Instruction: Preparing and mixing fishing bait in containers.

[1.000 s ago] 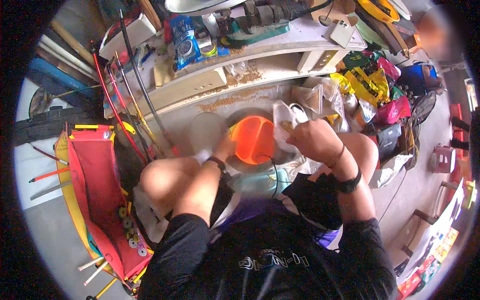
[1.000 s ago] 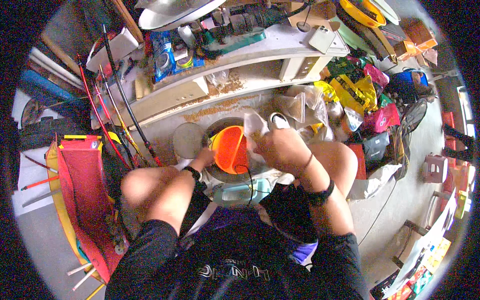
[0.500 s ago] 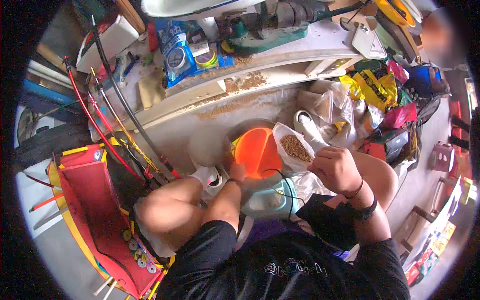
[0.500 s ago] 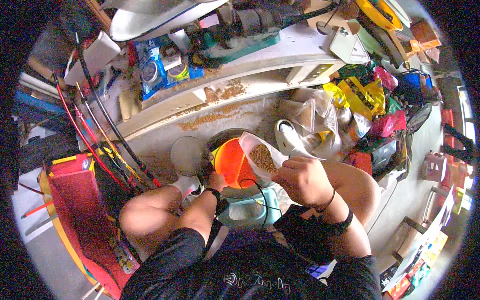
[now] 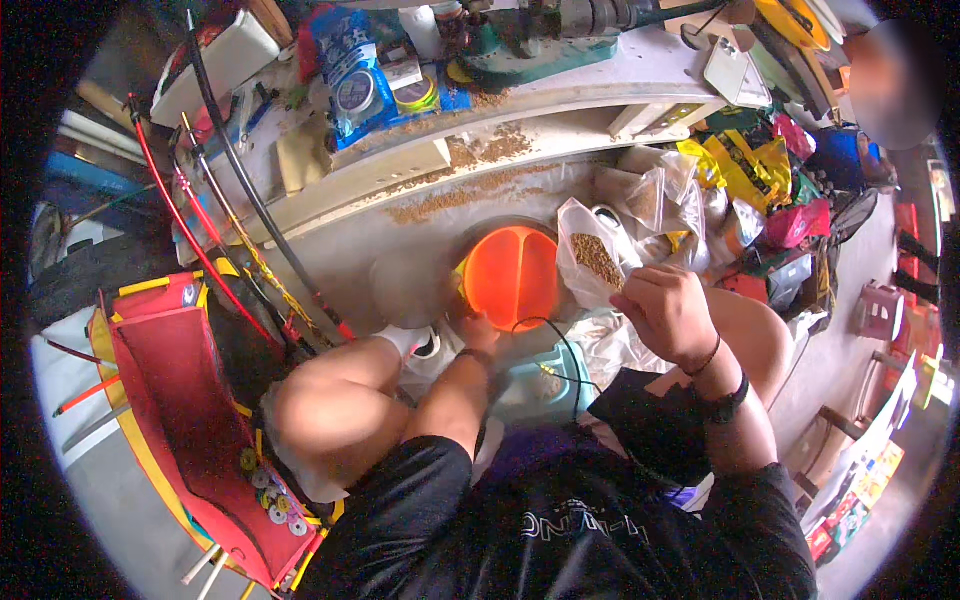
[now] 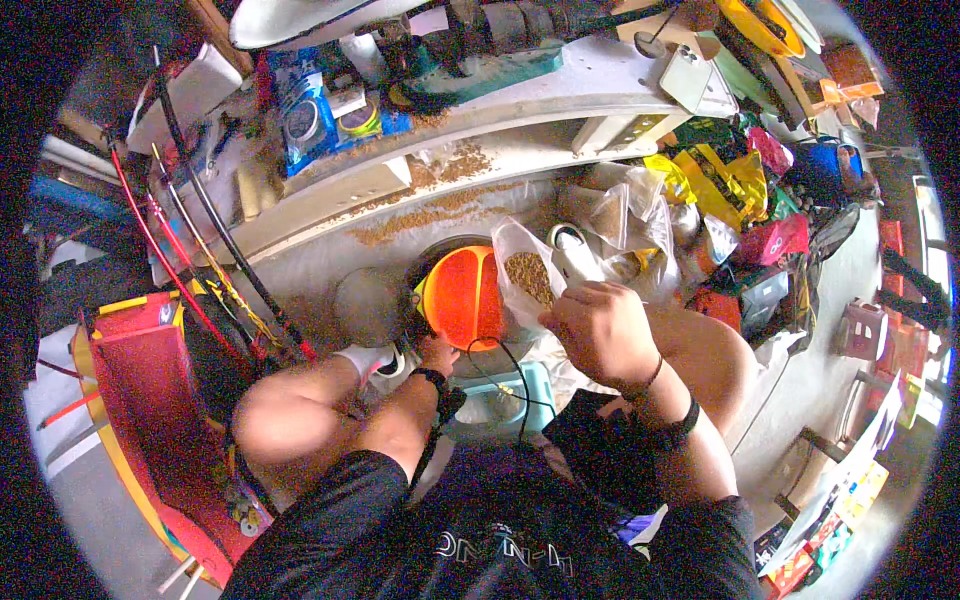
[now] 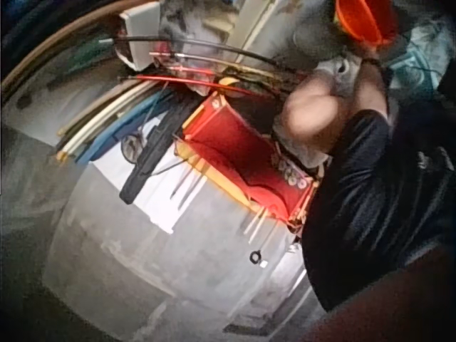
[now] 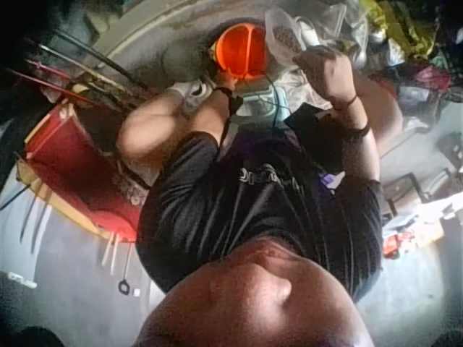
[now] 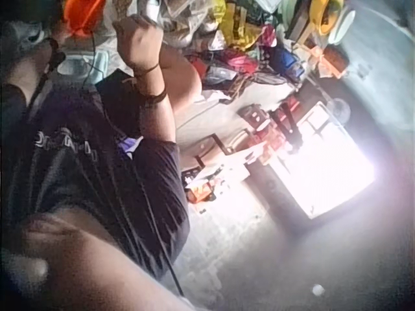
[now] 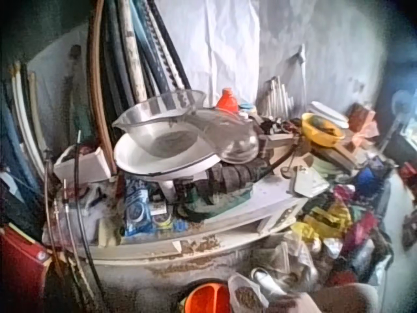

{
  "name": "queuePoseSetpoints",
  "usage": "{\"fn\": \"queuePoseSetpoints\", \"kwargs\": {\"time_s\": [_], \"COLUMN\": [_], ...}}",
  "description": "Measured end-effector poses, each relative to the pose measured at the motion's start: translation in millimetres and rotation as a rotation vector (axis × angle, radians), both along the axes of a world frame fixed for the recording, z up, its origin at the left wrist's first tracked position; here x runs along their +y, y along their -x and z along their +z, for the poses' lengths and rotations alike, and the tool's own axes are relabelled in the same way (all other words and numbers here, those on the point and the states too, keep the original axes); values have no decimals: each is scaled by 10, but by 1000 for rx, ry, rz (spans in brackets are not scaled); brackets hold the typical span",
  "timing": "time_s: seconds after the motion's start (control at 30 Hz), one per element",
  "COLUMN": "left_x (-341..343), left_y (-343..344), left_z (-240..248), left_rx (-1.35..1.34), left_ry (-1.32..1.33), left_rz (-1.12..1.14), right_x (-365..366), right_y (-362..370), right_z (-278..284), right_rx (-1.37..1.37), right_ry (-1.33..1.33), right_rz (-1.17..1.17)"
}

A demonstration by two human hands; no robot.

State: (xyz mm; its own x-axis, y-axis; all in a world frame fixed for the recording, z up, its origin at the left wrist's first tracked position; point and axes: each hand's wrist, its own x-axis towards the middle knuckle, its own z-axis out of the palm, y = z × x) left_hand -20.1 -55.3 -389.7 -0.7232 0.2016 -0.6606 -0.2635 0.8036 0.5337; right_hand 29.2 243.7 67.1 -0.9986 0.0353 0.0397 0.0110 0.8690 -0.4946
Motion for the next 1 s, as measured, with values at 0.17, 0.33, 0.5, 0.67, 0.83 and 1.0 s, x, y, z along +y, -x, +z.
{"fn": "queuePoseSetpoints", "kwargs": {"time_s": [0.17, 0.33, 0.5, 0.67, 0.83, 1.0], "left_x": [20, -83, -218, -160, -98, 323], "left_y": [-229, -551, -407, -215, -39, 248], "left_z": [575, 761, 941, 1151, 1283, 1620], "left_rx": [-17, -77, 6, 62, 124, 26], "left_ry": [33, 272, 34, 253, 300, -199], "left_rz": [-436, -736, -650, -660, -745, -235], "right_x": [-6, -18, -18, -62, -169, -316], "right_y": [-111, -193, -212, -140, -41, 80], "right_z": [48, 116, 136, 93, 33, -39], "right_rx": [76, 131, 116, 108, 70, 47], "right_ry": [18, 35, 30, 10, -37, -111], "right_rz": [-33, -74, -92, -74, -46, 59]}}
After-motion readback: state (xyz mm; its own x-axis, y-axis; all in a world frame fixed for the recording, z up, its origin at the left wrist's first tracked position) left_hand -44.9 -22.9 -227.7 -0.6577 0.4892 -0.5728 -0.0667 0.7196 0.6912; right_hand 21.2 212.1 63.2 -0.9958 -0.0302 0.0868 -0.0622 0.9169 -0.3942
